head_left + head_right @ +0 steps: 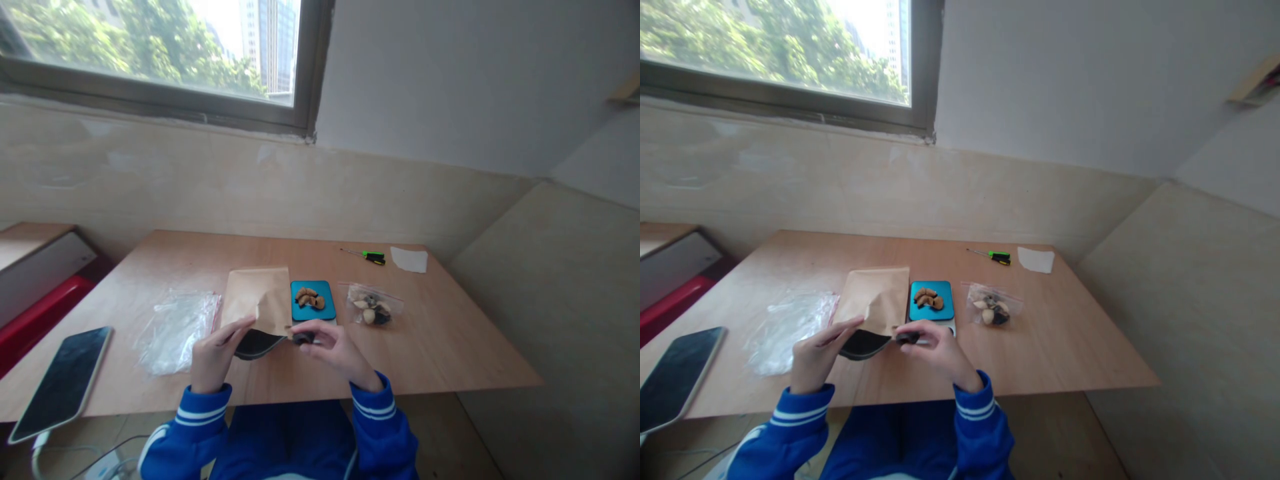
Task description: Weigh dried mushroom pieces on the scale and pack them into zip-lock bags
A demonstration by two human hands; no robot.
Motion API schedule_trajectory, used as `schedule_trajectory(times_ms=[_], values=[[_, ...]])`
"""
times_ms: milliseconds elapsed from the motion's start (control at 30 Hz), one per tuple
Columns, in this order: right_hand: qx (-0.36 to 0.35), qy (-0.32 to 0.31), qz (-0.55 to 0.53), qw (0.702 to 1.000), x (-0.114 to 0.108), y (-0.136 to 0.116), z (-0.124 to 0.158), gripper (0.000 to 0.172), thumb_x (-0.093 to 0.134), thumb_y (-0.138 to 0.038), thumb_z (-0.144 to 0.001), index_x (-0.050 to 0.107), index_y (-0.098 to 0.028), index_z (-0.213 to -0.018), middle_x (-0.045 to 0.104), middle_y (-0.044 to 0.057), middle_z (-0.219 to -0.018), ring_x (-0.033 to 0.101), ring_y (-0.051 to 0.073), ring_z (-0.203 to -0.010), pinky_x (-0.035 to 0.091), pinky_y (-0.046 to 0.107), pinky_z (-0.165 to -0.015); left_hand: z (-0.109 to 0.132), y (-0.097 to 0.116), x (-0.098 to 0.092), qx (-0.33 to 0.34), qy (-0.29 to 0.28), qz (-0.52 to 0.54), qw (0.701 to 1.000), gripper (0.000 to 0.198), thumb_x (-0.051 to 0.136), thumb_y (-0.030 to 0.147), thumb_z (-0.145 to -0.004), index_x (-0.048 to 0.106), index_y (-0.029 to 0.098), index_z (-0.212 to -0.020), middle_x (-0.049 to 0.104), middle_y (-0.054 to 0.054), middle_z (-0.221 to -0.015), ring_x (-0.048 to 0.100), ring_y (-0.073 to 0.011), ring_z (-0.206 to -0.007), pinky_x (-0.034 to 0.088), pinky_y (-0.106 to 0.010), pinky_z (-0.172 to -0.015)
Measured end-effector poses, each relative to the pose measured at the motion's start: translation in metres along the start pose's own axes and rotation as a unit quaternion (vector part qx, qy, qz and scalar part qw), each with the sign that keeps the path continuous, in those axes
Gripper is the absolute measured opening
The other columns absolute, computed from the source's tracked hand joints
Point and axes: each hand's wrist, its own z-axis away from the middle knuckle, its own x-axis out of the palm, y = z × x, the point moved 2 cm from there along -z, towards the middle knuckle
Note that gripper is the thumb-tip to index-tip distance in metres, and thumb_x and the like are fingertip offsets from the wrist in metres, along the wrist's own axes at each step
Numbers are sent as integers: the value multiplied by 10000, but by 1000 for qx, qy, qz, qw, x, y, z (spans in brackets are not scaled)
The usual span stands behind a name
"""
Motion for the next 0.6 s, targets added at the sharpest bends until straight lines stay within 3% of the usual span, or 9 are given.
schedule_trajectory(times_ms=[133, 233, 433, 600], values=[[5, 157, 108, 982, -58, 37, -12, 294, 684, -336, -790, 704, -204, -1052, 708, 81, -1115, 654, 226, -1049, 508, 389, -957, 1, -5, 1, -5, -3, 0, 1000, 296, 570, 531, -838, 751, 310, -914, 753, 84, -924, 727, -161, -844, 573, -206, -803], [13, 231, 176, 957, -86, 68, -35, 311, 661, -353, -777, 711, -173, -1027, 722, 110, -1074, 675, 242, -989, 521, 418, -928, 1, -5, 3, -6, 2, 2, 1000, 311, 572, 544, -830, 755, 304, -904, 754, 81, -921, 728, -162, -838, 570, -209, -815], [-5, 235, 199, 951, -96, 102, -80, 311, 662, -341, -760, 713, -163, -1010, 728, 110, -1050, 667, 232, -995, 506, 405, -937, 2, -2, 0, -6, -9, 5, 1000, 278, 582, 519, -835, 751, 319, -928, 750, 85, -938, 729, -164, -835, 583, -212, -787], [-11, 224, 215, 951, -96, 105, -81, 320, 654, -336, -772, 715, -152, -1026, 724, 123, -1074, 657, 244, -1033, 477, 417, -967, 2, -3, -3, -7, -8, 8, 1000, 273, 593, 513, -829, 753, 309, -916, 753, 73, -933, 729, -177, -841, 590, -236, -800]])
